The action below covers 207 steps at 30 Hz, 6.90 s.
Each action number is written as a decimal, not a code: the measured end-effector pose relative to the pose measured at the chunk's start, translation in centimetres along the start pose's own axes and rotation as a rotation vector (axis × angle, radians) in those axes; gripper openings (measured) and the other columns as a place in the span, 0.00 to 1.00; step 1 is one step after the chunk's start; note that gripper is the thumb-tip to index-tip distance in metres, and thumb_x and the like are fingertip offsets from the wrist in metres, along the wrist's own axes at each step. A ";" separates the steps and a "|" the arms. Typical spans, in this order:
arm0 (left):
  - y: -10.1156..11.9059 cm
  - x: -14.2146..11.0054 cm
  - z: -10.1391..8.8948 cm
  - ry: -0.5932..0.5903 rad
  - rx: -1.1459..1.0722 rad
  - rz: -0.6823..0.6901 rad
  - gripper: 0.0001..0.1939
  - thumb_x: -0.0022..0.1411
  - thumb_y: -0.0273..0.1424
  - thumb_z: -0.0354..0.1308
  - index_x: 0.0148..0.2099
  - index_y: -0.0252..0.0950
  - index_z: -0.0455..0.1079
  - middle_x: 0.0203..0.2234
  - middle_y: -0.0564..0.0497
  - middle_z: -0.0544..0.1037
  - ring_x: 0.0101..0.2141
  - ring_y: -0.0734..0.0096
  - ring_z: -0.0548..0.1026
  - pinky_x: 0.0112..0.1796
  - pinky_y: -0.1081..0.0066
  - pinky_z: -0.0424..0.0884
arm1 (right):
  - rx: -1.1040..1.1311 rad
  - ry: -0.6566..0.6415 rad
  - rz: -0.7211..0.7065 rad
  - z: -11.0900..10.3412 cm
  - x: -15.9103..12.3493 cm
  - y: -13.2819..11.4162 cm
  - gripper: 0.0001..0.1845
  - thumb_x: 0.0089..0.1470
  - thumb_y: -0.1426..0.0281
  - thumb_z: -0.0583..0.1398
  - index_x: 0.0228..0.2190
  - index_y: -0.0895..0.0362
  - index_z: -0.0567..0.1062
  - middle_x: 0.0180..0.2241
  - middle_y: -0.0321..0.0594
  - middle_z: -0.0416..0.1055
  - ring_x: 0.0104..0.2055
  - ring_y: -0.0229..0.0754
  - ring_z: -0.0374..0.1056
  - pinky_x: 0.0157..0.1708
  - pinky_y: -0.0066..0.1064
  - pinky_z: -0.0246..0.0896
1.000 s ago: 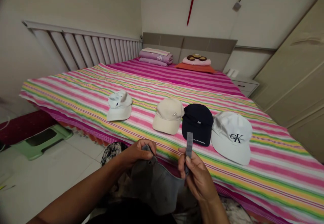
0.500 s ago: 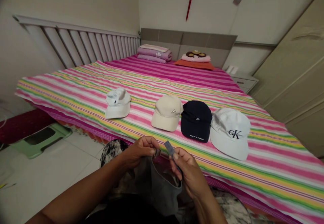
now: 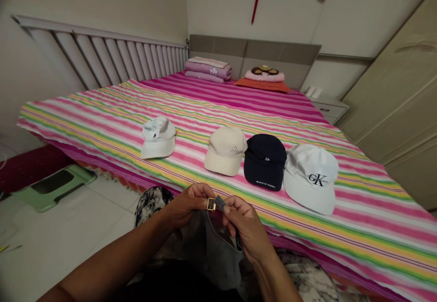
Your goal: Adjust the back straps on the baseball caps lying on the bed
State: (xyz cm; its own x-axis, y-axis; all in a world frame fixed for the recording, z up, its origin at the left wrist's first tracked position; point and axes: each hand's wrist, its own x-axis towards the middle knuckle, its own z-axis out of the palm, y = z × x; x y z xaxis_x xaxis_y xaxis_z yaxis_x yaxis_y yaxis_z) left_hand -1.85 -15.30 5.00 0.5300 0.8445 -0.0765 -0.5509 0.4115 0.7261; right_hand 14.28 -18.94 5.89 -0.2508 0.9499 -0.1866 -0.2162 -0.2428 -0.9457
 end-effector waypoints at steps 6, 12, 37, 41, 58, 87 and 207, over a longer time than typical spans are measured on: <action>-0.1 0.1 0.2 -0.003 -0.008 0.013 0.13 0.35 0.28 0.71 0.27 0.30 0.73 0.20 0.51 0.76 0.22 0.77 0.72 0.27 0.77 0.65 | 0.136 0.032 0.031 0.2 0.5 0.4 0.16 0.42 0.60 0.65 0.24 0.58 0.67 0.09 0.22 0.50 0.12 0.26 0.39 0.13 0.21 0.34; -0.6 0.1 0.1 -0.014 -0.051 0.065 0.13 0.35 0.28 0.71 0.27 0.32 0.73 0.22 0.52 0.76 0.22 0.77 0.72 0.27 0.76 0.65 | 0.320 -0.054 0.085 0.3 1.1 1.1 0.15 0.42 0.63 0.65 0.22 0.57 0.65 0.09 0.21 0.49 0.11 0.24 0.37 0.12 0.20 0.32; -0.7 0.2 -0.3 0.023 0.056 0.013 0.16 0.36 0.26 0.70 0.30 0.31 0.71 0.22 0.52 0.74 0.22 0.80 0.70 0.25 0.80 0.63 | 0.078 -0.023 -0.026 0.6 0.5 -0.1 0.16 0.44 0.61 0.63 0.30 0.58 0.68 0.14 0.27 0.60 0.13 0.26 0.39 0.14 0.22 0.30; -0.8 0.2 -0.3 -0.043 0.051 0.016 0.14 0.39 0.26 0.68 0.28 0.31 0.66 0.20 0.54 0.72 0.21 0.81 0.68 0.24 0.80 0.61 | 0.038 -0.084 -0.048 0.6 0.2 0.1 0.17 0.45 0.61 0.63 0.34 0.56 0.66 0.18 0.31 0.66 0.14 0.26 0.41 0.13 0.21 0.30; -0.1 -0.1 0.4 0.022 0.379 -0.022 0.15 0.47 0.38 0.62 0.26 0.32 0.62 0.19 0.57 0.64 0.20 0.83 0.58 0.23 0.78 0.52 | -0.850 0.213 -0.546 0.8 -0.1 -0.1 0.09 0.45 0.74 0.59 0.33 0.54 0.71 0.29 0.36 0.73 0.29 0.41 0.67 0.29 0.29 0.59; 0.9 0.0 0.4 -0.157 0.231 -0.036 0.11 0.47 0.34 0.59 0.25 0.31 0.65 0.32 0.46 0.74 0.28 0.75 0.68 0.32 0.74 0.61 | -0.713 0.121 -0.457 0.5 -0.5 -0.9 0.06 0.39 0.78 0.53 0.24 0.57 0.66 0.19 0.30 0.57 0.21 0.33 0.51 0.20 0.24 0.47; -2.5 0.3 -0.8 -0.008 0.083 -0.089 0.14 0.40 0.32 0.68 0.26 0.29 0.68 0.17 0.53 0.72 0.17 0.82 0.67 0.20 0.80 0.60 | -0.146 -0.016 0.025 -0.9 0.4 -2.5 0.09 0.37 0.71 0.64 0.24 0.58 0.68 0.22 0.31 0.62 0.20 0.29 0.53 0.17 0.20 0.48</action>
State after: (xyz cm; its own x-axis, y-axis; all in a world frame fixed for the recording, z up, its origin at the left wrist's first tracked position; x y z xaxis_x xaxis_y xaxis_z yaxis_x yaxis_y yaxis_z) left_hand -0.83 -15.82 2.59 0.5803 0.8027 -0.1379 -0.4463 0.4550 0.7706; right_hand 15.55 -17.80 7.98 -0.2693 0.9405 -0.2071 -0.0703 -0.2337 -0.9698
